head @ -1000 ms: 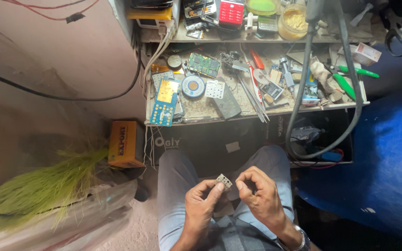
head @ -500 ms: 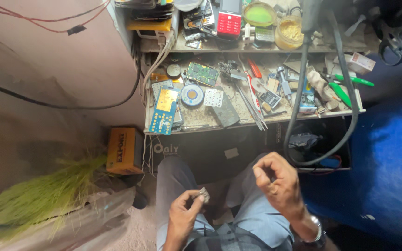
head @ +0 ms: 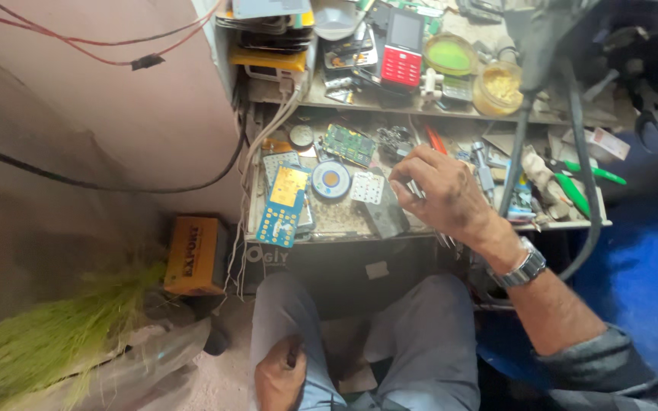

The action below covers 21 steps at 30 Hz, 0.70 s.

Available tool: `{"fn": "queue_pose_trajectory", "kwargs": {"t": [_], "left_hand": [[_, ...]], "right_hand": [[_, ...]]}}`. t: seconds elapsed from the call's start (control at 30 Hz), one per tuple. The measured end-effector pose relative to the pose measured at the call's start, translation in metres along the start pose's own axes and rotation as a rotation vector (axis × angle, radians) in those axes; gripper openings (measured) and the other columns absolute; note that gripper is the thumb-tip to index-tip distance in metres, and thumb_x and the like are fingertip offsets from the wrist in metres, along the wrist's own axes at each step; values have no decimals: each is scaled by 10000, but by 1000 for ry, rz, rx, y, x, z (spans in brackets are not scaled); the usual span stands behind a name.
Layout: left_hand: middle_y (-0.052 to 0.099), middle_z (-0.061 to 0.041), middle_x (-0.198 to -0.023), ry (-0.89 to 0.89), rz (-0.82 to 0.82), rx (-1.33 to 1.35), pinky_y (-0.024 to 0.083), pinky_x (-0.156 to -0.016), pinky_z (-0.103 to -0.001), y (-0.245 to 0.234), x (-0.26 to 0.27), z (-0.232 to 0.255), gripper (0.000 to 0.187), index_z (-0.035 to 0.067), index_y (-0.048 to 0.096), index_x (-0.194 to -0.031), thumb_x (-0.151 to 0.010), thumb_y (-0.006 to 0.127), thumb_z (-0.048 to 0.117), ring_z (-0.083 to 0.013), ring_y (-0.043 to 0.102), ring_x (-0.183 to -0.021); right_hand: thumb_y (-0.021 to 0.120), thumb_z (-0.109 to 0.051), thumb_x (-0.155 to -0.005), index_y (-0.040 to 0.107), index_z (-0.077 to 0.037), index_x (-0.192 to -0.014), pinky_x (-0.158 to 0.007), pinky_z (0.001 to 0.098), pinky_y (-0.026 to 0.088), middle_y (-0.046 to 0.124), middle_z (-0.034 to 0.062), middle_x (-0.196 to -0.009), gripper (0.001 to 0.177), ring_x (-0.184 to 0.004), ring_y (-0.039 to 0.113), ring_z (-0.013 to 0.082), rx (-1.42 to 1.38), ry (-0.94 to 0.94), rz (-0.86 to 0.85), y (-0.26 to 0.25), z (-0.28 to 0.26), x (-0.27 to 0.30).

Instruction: The person disassembles a small electronic device, likely a mobile phone keypad and circuit board, using a thin metal probe to pry components apart while working at a cluttered desk.

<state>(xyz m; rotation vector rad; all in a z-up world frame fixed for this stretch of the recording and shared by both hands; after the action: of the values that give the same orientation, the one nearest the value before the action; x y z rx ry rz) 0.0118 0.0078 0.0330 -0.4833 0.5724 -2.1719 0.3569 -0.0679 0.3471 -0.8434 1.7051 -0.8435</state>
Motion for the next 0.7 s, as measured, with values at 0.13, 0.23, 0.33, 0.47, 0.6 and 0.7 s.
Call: {"fn": "queue_pose_trajectory", "kwargs": {"t": [0.13, 0.23, 0.33, 0.47, 0.6, 0.7], "left_hand": [[772, -97, -860, 132, -9, 17, 608, -654, -377, 1, -2, -4, 220, 159, 763, -984, -770, 738, 203, -270, 764, -741], [779, -103, -889, 76, -13, -4, 615, -673, -384, 5, -3, -6, 235, 164, 772, -994, -765, 748, 211, -282, 774, -775], [784, -101, -893, 45, -12, -34, 618, -682, -383, 8, -4, -7, 240, 169, 776, -998, -765, 752, 222, -280, 779, -784], [786, -107, -890, 18, -36, -14, 617, -672, -389, 7, -4, -6, 258, 159, 778, -1004, -751, 752, 205, -281, 778, -764], [781, -104, -893, 68, -9, -34, 609, -633, -394, 6, -5, -4, 234, 161, 774, -990, -761, 747, 199, -280, 766, -714], [776, -98, -869, 98, 7, -25, 604, -617, -393, 5, -6, -1, 207, 156, 769, -968, -765, 737, 179, -272, 763, -692]], "right_hand": [[758, -55, -837, 648, -41, -949, -693, 386, 553, 652, 84, -930, 158, -829, 672, 281, 13, -89, -80, 11, 13, -16], [767, -61, -841, 654, -49, -938, -686, 383, 555, 652, 78, -917, 150, -830, 673, 274, 28, -103, -128, 15, 18, -20], [774, -70, -838, 665, -54, -942, -676, 387, 554, 658, 76, -916, 151, -825, 673, 276, 48, -105, -152, 16, 18, -22], [771, -76, -821, 674, -56, -958, -685, 389, 557, 663, 71, -921, 169, -837, 676, 276, 52, -122, -176, 18, 17, -24], [770, -89, -854, 674, -51, -972, -679, 383, 559, 666, 75, -934, 157, -839, 676, 274, 73, -127, -168, 18, 18, -26], [771, -97, -854, 673, -51, -972, -675, 381, 561, 666, 75, -932, 160, -836, 677, 270, 88, -135, -192, 17, 19, -28]]}}
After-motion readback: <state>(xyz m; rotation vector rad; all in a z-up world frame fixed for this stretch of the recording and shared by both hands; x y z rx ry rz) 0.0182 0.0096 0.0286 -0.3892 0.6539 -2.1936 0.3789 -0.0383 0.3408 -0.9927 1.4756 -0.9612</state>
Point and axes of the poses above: each hand's wrist, its own x-axis away from the middle knuckle, its own y-axis out of the palm, z = x × y, the point moved 2 cm from there along -x, towards the middle knuckle
